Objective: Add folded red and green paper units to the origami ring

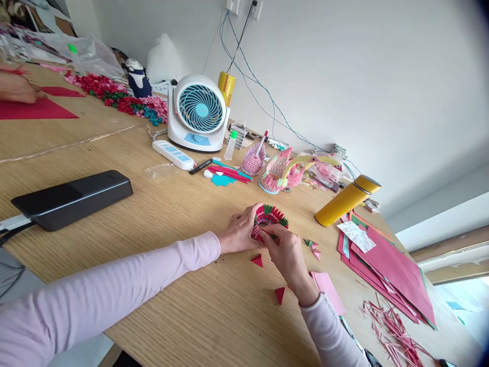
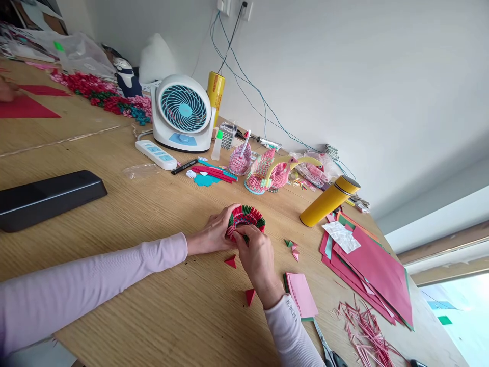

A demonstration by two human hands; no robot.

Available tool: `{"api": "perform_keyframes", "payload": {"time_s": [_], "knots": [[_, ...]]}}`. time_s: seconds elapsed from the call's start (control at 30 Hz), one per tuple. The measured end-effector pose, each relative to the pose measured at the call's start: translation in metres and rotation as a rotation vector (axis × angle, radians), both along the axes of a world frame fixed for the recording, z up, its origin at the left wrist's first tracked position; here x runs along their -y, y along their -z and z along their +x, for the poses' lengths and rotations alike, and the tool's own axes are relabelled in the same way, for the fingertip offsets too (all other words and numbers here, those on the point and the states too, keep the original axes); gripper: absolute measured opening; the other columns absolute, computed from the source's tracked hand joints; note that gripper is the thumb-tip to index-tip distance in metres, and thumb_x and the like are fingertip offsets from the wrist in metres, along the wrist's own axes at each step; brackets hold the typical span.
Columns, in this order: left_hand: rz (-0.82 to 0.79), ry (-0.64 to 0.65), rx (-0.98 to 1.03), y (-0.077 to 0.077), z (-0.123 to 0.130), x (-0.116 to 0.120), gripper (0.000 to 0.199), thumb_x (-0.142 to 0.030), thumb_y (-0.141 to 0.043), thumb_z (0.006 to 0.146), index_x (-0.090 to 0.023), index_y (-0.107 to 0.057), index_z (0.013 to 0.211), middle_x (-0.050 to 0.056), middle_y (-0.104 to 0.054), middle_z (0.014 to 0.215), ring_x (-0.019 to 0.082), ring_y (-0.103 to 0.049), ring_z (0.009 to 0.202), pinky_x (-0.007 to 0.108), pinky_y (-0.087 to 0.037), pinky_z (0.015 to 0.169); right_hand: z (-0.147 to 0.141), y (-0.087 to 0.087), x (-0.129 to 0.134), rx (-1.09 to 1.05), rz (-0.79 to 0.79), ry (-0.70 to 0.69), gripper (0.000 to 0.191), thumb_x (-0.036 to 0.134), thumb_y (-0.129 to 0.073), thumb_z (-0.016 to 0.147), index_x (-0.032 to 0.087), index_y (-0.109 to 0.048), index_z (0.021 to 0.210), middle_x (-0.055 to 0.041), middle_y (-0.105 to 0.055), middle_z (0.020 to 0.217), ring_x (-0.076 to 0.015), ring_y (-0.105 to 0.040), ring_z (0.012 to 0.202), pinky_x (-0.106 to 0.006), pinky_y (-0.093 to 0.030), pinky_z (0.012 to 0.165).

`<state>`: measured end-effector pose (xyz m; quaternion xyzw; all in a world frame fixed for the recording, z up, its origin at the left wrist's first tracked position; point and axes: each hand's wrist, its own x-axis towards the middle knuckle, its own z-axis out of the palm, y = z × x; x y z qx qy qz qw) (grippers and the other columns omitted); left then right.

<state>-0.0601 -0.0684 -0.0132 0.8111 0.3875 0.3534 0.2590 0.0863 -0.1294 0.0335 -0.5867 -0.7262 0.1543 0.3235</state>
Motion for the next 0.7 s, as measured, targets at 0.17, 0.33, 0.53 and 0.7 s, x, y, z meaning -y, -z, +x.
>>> {"api": "perform_keyframes", "payload": {"time_s": [0.17,0.33,0.53,0.7], "knots": [[-0.012,-0.013,-0.004,0.0,0.001,0.0,0.107,-0.04,-0.081,0.064,-0.019,-0.018,0.147,0.02,-0.042,0.145,0.035,-0.042,0.135,0.055,-0.035,0.107,0.0,0.002,-0.002,0.013,0.004,-0.005,0.018,0.029,-0.057,0.089,0.022,-0.072,0.085,-0.0034,-0.075,0.087,-0.014,-0.063,0.057,-0.023,-0.041,0.05],[-0.062,-0.013,-0.011,-0.004,0.0,0.002,0.11,-0.046,-0.082,0.064,-0.02,-0.017,0.148,0.021,-0.04,0.146,0.036,-0.041,0.136,0.057,-0.033,0.109,0.011,-0.026,0.0,-0.043,-0.004,-0.031,0.023,0.037,-0.058,0.09,0.02,-0.072,0.096,-0.0039,-0.074,0.087,-0.0074,-0.05,0.04,-0.022,-0.039,0.045],[-0.028,0.013,-0.003,-0.006,-0.001,0.003,0.111,-0.044,-0.08,0.066,-0.021,-0.012,0.151,0.022,-0.035,0.151,0.037,-0.039,0.138,0.056,-0.031,0.11,0.019,-0.056,0.022,0.353,-0.167,-0.264,0.016,0.032,-0.059,0.091,0.023,-0.071,0.096,0.0002,-0.071,0.069,-0.0143,-0.063,0.059,-0.025,-0.041,0.058],[-0.037,0.09,-0.031,-0.004,-0.013,0.0,0.107,-0.017,-0.069,0.066,-0.016,-0.004,0.151,0.024,-0.021,0.157,0.038,-0.028,0.144,0.057,-0.026,0.114,0.006,-0.027,0.033,0.784,-0.226,-0.289,0.018,0.026,-0.062,0.09,0.018,-0.063,0.106,-0.0074,-0.072,0.09,-0.023,-0.068,0.081,-0.029,-0.043,0.063]]}}
